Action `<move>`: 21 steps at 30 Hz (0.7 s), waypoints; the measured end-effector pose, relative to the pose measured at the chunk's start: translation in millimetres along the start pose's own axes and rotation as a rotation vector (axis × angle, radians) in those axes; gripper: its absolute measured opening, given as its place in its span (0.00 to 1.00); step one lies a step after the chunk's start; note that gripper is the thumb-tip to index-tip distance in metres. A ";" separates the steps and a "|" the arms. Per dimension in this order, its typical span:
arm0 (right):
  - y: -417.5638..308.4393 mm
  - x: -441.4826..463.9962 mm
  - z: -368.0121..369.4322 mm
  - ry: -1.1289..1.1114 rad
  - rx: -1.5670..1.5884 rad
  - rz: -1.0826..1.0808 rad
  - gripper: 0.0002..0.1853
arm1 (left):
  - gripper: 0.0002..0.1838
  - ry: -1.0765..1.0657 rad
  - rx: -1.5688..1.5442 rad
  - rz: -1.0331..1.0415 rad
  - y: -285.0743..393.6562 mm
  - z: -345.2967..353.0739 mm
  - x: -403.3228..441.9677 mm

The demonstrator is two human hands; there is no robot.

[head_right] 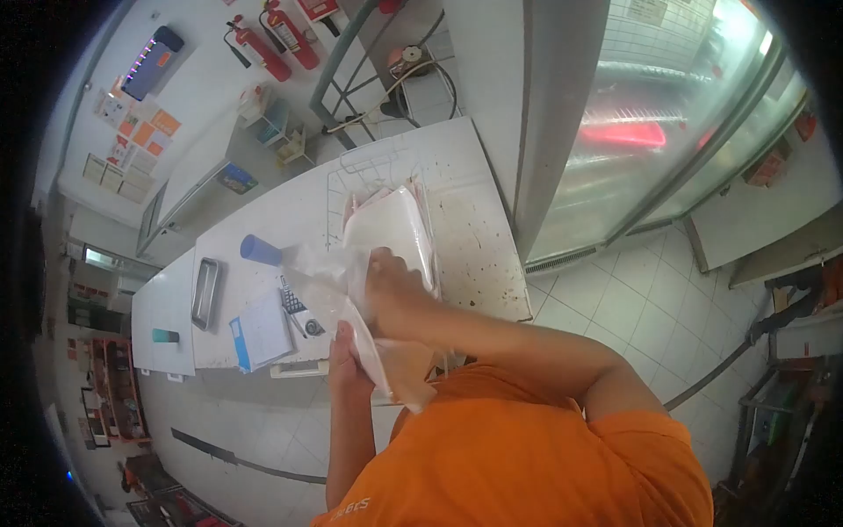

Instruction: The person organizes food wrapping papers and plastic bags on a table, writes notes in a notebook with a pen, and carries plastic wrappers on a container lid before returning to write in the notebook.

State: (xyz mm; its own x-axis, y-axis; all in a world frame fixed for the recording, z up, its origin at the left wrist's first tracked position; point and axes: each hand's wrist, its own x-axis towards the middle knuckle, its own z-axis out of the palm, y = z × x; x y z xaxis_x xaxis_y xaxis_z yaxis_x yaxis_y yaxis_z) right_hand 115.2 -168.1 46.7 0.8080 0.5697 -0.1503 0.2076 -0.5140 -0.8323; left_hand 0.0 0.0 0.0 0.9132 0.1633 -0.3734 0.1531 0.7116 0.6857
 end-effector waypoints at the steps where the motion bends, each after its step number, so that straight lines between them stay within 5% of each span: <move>1: 2.6 -6.0 -22.7 -0.066 0.283 -0.007 0.55 | 0.34 -0.021 0.015 0.030 4.5 9.4 0.7; 5: 19.9 -39.1 -67.2 -0.207 1.082 0.165 0.55 | 0.32 -0.012 0.366 0.123 -2.1 67.7 13.5; 8: 51.8 -59.0 -65.0 0.285 0.404 -0.034 0.54 | 0.37 -0.123 0.561 0.213 -16.4 112.8 20.9; 10: 72.1 -84.0 -90.6 0.346 0.817 -0.047 0.58 | 0.43 -0.237 0.661 0.287 -18.3 114.3 37.1; 12: 110.2 -99.5 -105.0 0.541 0.765 0.035 0.58 | 0.47 -0.107 0.831 0.313 -17.7 102.2 50.1; 15: 175.8 -87.4 -91.2 0.542 0.661 0.125 0.59 | 0.49 0.483 1.076 0.357 -39.0 32.6 82.7; 16: 204.1 -72.8 -72.0 0.476 0.703 0.140 0.60 | 0.46 0.446 1.103 0.294 -41.0 17.5 87.5; 18: 246.3 -47.9 -28.1 0.504 0.286 0.195 0.59 | 0.40 0.371 1.156 0.159 -43.1 -3.8 86.7; 21: 260.7 -40.4 -2.8 0.539 -0.207 0.275 0.52 | 0.30 0.437 1.307 0.426 -38.6 -5.7 83.5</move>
State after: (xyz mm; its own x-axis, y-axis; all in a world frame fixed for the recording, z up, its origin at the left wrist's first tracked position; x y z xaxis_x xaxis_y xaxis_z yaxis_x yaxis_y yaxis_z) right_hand 138.2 -326.8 -162.7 0.9997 0.0244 -0.0096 0.0116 -0.7396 -0.6730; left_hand 68.2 -9.9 -61.2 0.8268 0.5625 0.0080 0.3518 -0.5281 0.7729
